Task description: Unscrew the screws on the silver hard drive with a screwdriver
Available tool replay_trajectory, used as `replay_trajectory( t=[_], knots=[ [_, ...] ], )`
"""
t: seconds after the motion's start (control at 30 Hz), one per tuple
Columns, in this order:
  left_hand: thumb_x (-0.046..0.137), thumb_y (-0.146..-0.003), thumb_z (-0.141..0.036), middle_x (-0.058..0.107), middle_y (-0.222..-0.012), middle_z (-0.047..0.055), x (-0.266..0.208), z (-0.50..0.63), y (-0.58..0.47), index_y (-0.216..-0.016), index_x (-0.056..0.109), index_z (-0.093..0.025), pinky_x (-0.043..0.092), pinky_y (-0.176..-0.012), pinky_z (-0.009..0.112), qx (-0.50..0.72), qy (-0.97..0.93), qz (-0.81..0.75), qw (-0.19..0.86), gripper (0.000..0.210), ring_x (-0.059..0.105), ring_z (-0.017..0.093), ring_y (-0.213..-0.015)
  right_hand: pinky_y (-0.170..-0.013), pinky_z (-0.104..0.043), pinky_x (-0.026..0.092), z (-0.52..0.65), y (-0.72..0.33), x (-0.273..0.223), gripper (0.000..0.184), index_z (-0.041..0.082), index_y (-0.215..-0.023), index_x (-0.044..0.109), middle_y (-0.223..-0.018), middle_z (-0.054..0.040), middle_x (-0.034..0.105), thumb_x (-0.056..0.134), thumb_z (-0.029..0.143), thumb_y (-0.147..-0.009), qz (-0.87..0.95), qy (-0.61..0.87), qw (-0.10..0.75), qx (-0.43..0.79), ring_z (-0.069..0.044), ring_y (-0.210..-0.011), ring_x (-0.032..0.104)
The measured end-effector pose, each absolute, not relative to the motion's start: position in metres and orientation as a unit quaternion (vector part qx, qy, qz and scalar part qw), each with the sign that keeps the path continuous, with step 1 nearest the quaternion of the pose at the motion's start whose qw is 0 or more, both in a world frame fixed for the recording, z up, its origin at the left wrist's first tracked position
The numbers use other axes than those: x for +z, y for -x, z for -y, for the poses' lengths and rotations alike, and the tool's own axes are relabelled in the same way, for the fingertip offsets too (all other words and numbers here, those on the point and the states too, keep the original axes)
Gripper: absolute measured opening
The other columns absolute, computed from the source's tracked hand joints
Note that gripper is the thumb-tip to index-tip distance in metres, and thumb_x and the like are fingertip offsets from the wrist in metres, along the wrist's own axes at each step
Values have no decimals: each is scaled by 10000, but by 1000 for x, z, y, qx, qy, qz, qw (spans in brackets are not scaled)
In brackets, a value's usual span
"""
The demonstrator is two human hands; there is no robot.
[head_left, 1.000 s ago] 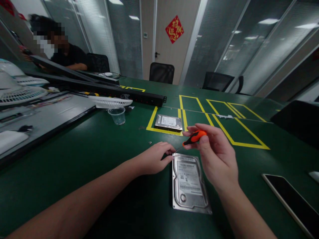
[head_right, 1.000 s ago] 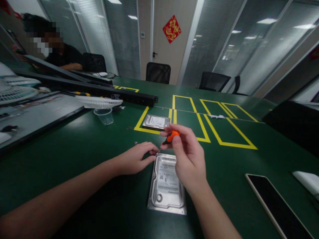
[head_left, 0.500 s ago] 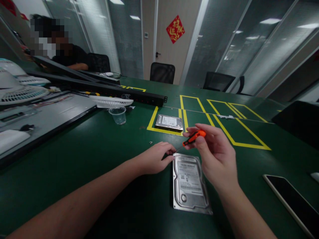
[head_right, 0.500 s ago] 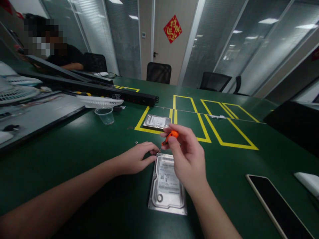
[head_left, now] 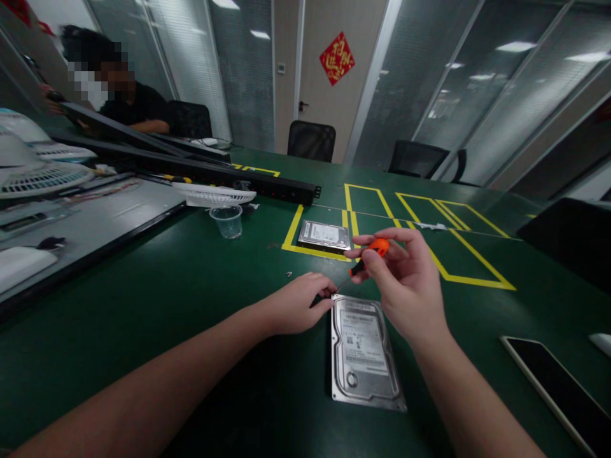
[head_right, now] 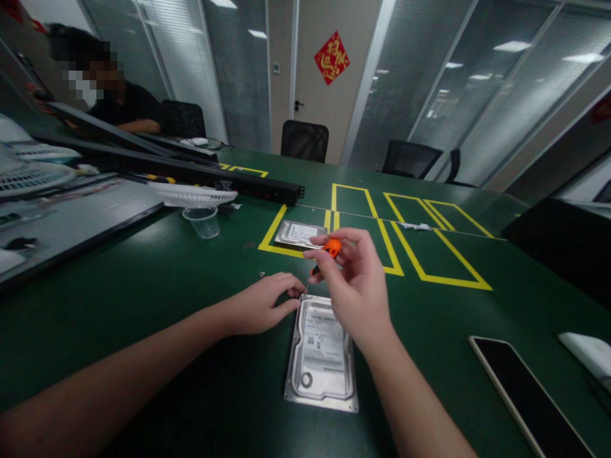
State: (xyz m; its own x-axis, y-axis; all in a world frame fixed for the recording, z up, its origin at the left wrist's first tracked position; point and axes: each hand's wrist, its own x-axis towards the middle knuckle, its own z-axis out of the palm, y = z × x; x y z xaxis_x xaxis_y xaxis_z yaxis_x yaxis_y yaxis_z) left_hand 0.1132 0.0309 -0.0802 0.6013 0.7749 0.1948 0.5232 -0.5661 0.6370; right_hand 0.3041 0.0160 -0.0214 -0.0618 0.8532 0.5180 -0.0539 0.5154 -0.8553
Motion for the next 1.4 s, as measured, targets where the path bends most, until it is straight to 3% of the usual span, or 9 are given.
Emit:
replay_trajectory(
  t=[0.23,0.47,0.57,0.73,0.97,1.07,1.23,1.4],
  knots=[
    [628,-991,-203,715,-1075,86,-80,-31,-113,-1134,696,-156,526,-938,400,228,-853,-386,266,165,663,251,-1020,-667,-277,672,-31,-303,-16,243,279,-1253,688,-1214,-78,735,622,362,-1034,659,298,544,425,-196,-1019,752],
    [632,-992,-205,719,-1083,89,-82,-32,-113,-1144,697,-154,529,-929,384,237,-852,-379,273,173,664,249,-1033,-534,-241,638,-35,-299,-19,245,269,-1097,633,-1153,-51,749,796,288,-915,639,293,583,408,-196,-902,777],
    [645,-984,-195,717,-1082,93,-81,-31,-114,-1126,694,-149,524,-939,395,230,-851,-388,267,157,664,254,-1032,-551,-246,636,-34,-300,-25,265,287,-1183,638,-1134,-53,753,758,279,-947,642,285,584,407,-197,-921,775],
    [637,-989,-197,716,-1066,89,-79,-30,-114,-1125,699,-146,525,-930,391,228,-852,-388,269,158,664,250,-1020,-622,-285,657,-34,-304,-30,293,313,-1334,646,-1296,-85,703,600,340,-1046,644,275,571,429,-223,-1080,748],
    [639,-991,-208,717,-1081,84,-81,-31,-114,-1137,696,-161,531,-935,380,233,-852,-385,267,164,665,243,-1021,-557,-250,630,-28,-299,-27,252,306,-1143,572,-1166,-38,732,741,288,-956,645,288,592,388,-202,-965,774],
    [633,-991,-203,716,-1083,85,-81,-31,-114,-1128,693,-166,533,-937,377,233,-854,-383,265,154,663,242,-1019,-554,-252,622,-28,-300,-28,288,319,-1217,596,-1135,-35,727,729,279,-964,655,293,585,378,-193,-933,768],
    [629,-992,-201,713,-1084,89,-79,-30,-114,-1122,695,-162,531,-941,382,231,-853,-382,271,151,661,246,-1034,-592,-284,625,-30,-304,-31,314,319,-1365,632,-1282,-80,695,566,341,-1060,672,290,562,385,-208,-1016,743],
    [635,-985,-210,718,-1084,88,-78,-30,-114,-1131,694,-169,535,-938,397,228,-852,-386,271,163,663,255,-1037,-584,-270,620,-27,-301,-29,250,304,-1272,647,-1247,-66,716,639,302,-1022,674,304,574,352,-202,-994,750]
  ],
)
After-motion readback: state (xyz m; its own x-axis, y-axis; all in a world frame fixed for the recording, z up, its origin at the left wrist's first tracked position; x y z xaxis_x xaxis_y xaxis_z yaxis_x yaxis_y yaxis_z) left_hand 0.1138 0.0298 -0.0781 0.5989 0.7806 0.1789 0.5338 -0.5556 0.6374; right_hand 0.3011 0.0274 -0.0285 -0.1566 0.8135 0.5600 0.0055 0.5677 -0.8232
